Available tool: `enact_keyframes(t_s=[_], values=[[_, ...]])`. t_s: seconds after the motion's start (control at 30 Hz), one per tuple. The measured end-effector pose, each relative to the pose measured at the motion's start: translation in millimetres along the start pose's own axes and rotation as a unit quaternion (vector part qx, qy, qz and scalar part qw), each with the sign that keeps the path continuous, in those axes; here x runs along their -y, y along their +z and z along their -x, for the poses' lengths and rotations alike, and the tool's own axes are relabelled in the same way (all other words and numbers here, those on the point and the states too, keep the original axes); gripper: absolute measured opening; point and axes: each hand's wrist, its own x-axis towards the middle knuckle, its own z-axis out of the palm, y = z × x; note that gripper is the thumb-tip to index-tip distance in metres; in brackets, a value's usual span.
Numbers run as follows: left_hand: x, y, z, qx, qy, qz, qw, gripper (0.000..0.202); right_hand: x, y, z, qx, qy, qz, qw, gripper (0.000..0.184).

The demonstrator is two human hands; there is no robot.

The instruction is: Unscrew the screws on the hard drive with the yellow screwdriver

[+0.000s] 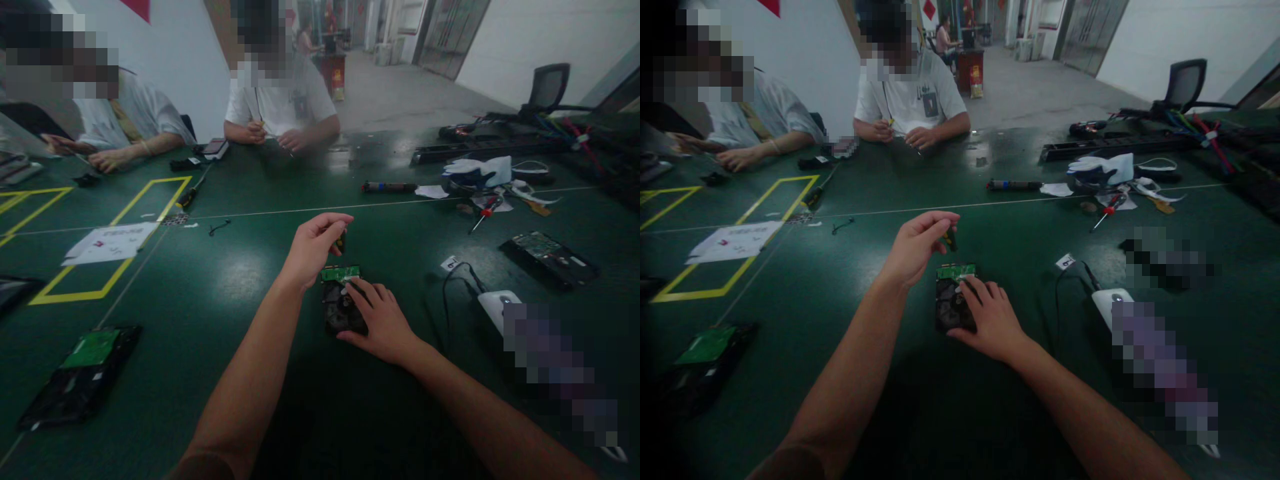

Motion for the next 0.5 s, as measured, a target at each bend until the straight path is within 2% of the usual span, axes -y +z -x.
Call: enact_keyframes(t_s=[0.13,0.27,0.5], values=[[-0.8,1.5,0.0,0.001,-0.028,0.068,0.997,0.016,-0.1,0.1,-0.3,0.001,0.000,-0.003,1.000,0.088],[0.9,2.4,-0.8,0.003,-0.028,0.105,0.994,0.011,0.2,0.0,-0.1,-0.001,0.000,-0.002,1.000,0.088],[3.0,1.6,-0.5,0.018,-0.002,0.020,1.000,0.018,1.1,-0.6,0.0,0.001,0.001,-0.002,1.000,0.087]])
